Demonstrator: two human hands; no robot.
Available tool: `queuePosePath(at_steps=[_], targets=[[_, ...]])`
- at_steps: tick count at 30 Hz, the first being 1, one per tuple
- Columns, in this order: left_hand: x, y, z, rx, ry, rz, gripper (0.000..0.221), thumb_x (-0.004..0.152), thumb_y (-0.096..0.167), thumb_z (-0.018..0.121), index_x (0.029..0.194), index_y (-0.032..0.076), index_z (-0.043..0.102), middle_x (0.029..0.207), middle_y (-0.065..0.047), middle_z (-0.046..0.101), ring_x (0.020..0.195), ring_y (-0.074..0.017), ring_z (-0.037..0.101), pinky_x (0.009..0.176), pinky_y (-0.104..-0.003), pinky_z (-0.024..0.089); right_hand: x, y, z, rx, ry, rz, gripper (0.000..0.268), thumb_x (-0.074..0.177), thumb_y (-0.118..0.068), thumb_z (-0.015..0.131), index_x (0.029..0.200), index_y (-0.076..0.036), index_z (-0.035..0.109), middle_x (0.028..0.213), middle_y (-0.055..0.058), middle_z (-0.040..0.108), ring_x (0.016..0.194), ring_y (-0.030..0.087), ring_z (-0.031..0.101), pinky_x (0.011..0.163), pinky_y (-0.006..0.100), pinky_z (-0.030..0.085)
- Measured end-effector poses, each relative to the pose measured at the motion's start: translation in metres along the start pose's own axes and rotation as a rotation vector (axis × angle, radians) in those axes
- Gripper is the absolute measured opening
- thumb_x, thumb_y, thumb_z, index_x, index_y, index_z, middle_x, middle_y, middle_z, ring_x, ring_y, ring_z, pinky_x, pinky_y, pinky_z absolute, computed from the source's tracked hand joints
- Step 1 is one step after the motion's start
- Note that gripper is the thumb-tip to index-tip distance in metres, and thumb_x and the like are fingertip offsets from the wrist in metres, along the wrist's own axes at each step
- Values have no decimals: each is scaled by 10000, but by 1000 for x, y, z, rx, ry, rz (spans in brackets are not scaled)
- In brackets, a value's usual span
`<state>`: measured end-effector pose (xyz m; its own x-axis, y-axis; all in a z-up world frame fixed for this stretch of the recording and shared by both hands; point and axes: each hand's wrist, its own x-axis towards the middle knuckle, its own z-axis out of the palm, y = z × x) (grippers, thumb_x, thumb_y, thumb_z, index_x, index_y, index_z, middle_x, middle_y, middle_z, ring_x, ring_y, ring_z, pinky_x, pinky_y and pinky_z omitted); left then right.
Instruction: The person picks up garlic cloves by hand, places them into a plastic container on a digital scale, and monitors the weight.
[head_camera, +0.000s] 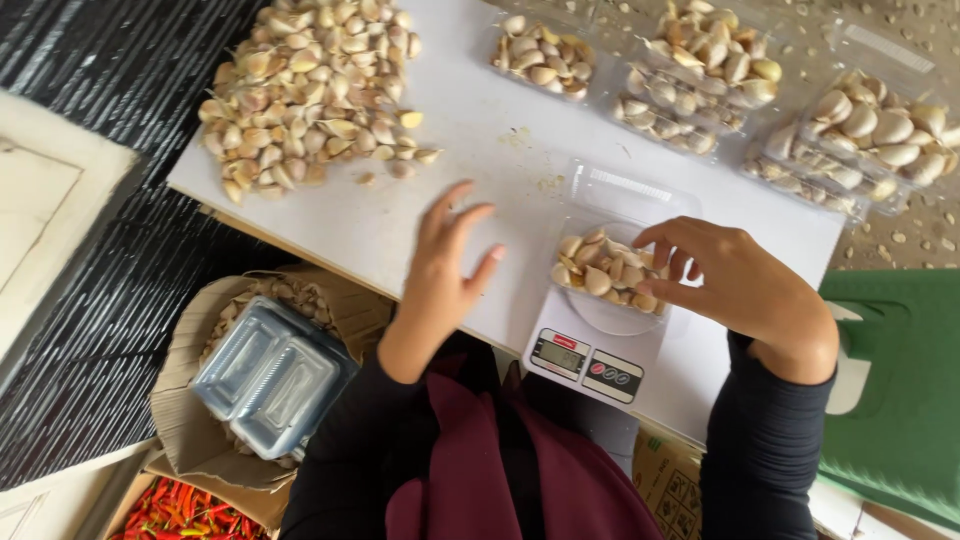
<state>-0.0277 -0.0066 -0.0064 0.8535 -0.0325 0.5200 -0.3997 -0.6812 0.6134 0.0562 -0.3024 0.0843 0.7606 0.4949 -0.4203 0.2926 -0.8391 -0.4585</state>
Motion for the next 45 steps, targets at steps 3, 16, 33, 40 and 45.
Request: queuePosePath(at_steps=[3, 16, 33, 40, 45], targets=[[-29, -63, -39, 204, 104, -181, 473, 1002, 303, 652, 1353, 37, 480, 1538, -265, 323, 1459, -472, 311, 1188, -617, 326, 1, 0, 10, 4, 72, -132, 388, 865, -321, 740, 1224, -178, 703, 959, -5, 754, 829, 128, 730, 759, 308, 578], [-22, -231, -96, 376, 491, -482, 825, 958, 374, 757, 1560, 63, 286, 1560, -375, 195, 1427, -658, 187, 1137, -750, 240, 150, -145, 31, -263, -18, -464, 751, 943, -672, 450, 1421, -98, 525, 1479, 227, 501, 1267, 462, 587, 983, 574, 549], [-6, -227, -87, 626, 466, -613, 801, 961, 592, 572, 1525, 76, 334, 1565, -271, 269, 1435, -483, 303, 1134, -572, 301, 451, -170, 45, -83, 198, -592, 698, 1024, -742, 315, 1582, -326, 366, 1645, 161, 217, 1492, 516, 212, 1194, 683, 272], [-1, -227, -89, 591, 463, -622, 780, 926, 597, 601, 1483, 101, 370, 1527, -259, 293, 1418, -478, 311, 1127, -588, 273, 512, -168, 48, 9, 279, -666, 548, 1055, -618, 418, 1476, -288, 540, 1601, 211, 362, 1448, 594, 269, 1156, 771, 182], [-5, -227, -87, 551, 439, -594, 836, 888, 703, 586, 1443, 113, 380, 1535, -246, 296, 1433, -453, 315, 1147, -571, 258, 537, -146, 61, 230, 223, -756, 387, 967, -427, 691, 1310, -264, 616, 1372, 62, 619, 1419, 374, 460, 1169, 727, 161]])
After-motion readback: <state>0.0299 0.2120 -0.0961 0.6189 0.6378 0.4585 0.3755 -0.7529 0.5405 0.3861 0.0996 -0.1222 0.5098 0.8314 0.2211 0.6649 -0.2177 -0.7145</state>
